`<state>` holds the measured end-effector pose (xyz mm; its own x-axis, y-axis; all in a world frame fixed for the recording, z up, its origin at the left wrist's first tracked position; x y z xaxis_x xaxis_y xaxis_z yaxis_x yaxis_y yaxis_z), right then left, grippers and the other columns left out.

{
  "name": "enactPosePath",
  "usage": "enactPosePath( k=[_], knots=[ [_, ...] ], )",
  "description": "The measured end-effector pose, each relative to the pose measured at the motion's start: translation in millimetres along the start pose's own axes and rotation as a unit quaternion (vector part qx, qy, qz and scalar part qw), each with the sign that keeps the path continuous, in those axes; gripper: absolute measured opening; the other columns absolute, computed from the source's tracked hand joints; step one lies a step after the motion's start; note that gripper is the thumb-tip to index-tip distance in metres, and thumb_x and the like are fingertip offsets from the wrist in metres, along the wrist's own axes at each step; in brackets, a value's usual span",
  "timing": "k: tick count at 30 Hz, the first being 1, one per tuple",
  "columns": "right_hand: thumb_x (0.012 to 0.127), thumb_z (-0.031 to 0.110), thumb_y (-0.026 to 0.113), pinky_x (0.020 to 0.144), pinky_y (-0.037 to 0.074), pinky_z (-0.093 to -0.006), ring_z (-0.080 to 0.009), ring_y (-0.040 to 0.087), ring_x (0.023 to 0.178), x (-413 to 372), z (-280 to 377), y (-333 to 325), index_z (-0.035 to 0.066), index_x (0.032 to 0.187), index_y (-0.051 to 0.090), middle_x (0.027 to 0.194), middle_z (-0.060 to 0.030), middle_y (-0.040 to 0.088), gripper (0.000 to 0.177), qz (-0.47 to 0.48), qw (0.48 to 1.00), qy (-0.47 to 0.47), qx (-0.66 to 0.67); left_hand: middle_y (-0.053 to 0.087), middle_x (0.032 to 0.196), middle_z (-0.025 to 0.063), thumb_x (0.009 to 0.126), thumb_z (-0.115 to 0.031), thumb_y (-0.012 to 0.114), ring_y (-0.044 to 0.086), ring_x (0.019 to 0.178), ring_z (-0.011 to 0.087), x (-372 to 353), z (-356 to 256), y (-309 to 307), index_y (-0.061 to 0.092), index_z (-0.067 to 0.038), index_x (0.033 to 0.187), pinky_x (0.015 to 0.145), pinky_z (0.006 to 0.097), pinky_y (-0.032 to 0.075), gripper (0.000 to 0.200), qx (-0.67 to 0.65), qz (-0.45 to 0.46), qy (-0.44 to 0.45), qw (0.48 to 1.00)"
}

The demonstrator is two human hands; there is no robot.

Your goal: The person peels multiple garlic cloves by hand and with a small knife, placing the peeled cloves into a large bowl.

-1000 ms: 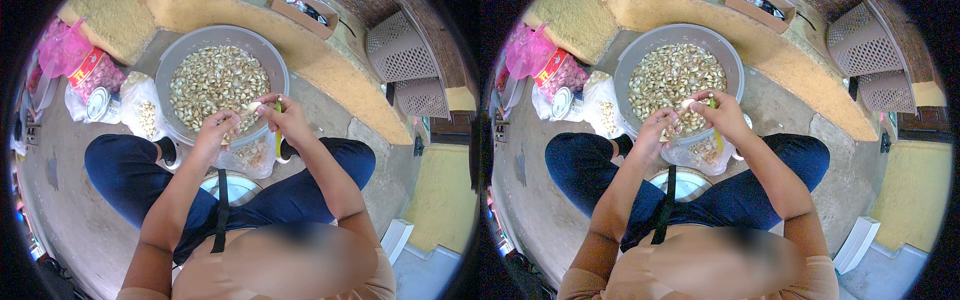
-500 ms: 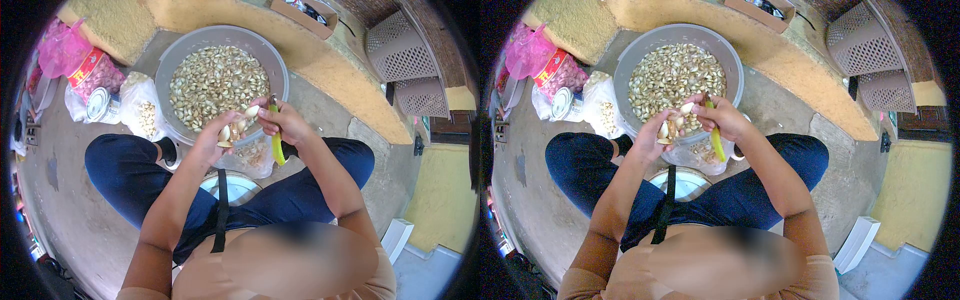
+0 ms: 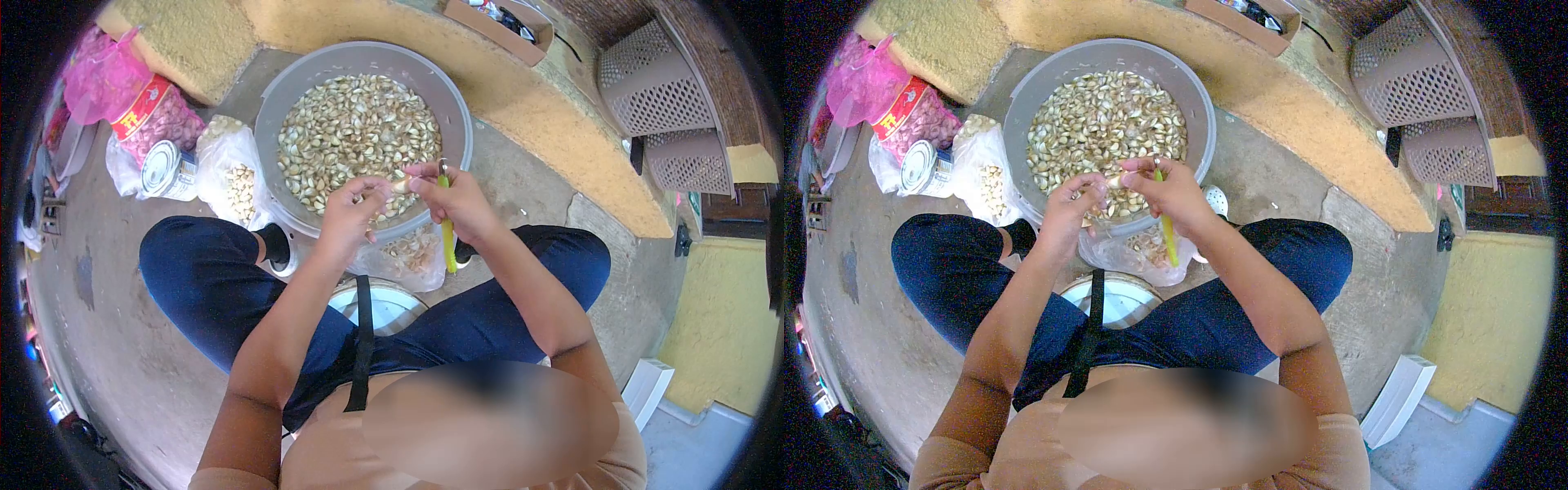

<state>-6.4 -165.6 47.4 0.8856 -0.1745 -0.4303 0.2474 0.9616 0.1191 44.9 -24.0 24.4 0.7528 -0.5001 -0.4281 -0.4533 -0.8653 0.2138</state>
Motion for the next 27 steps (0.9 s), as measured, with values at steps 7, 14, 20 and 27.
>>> enactPosePath(
  k=[7, 14, 20, 27],
  knots=[
    [0.076, 0.021, 0.062, 0.037, 0.036, -0.0204, -0.0053, 0.042, 0.044, 1.0, -16.1, 4.4, 0.0, 0.095, 0.056, 0.062, 0.0, 0.051, 0.029, -0.071, 0.997, -0.034, 0.005, 0.052, 0.079, -0.0001, 0.076, -0.019, 0.059, 0.05, 0.062, 0.0073, 3.1, 3.4, -2.2, 0.059, -0.008, 0.087, 0.034, 0.0196, 0.037, 0.016, 0.059, -0.029, 0.037, 0.997],
    [0.077, 0.022, 0.06, 0.037, 0.037, -0.0206, -0.006, 0.044, 0.043, -2.7, -13.4, 12.6, -0.001, 0.099, 0.055, 0.06, -0.0005, 0.053, 0.031, -0.034, 0.998, -0.046, -0.031, 0.052, 0.084, -0.0004, 0.077, -0.019, 0.059, 0.049, 0.062, 0.0078, 3.6, 4.4, -0.7, 0.059, -0.008, 0.088, 0.035, 0.0195, 0.037, 0.016, 0.072, 0.018, 0.025, 0.997],
    [0.076, 0.022, 0.061, 0.038, 0.038, -0.0203, -0.0062, 0.045, 0.044, -3.9, -4.7, 13.3, 0.002, 0.099, 0.056, 0.065, -0.002, 0.054, 0.031, 0.019, 0.987, -0.06, -0.148, 0.052, 0.077, -0.002, 0.079, -0.025, 0.056, 0.047, 0.064, 0.0058, 3.0, 1.5, 1.9, 0.058, -0.011, 0.09, 0.038, 0.0192, 0.033, 0.018, 0.055, 0.094, -0.038, 0.993],
    [0.075, 0.022, 0.061, 0.038, 0.036, -0.0199, -0.0062, 0.045, 0.044, 1.2, -11.4, 7.8, 0.003, 0.095, 0.057, 0.066, -0.0021, 0.055, 0.027, 0.045, 0.99, -0.038, -0.128, 0.052, 0.067, -0.0011, 0.081, -0.028, 0.054, 0.048, 0.056, 0.0058, 1.4, -0.8, 4.8, 0.055, -0.011, 0.09, 0.037, 0.0187, 0.032, 0.02, 0.043, 0.121, -0.066, 0.99]
  ],
)
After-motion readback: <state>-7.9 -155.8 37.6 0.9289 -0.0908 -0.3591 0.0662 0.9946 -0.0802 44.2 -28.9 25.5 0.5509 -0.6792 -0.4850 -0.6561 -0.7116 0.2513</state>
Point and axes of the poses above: each hand's wrist, its own x-axis towards the middle knuckle, its own y-axis out of the palm, z = x × y, the point moved 5 cm from there along x, towards the middle knuckle
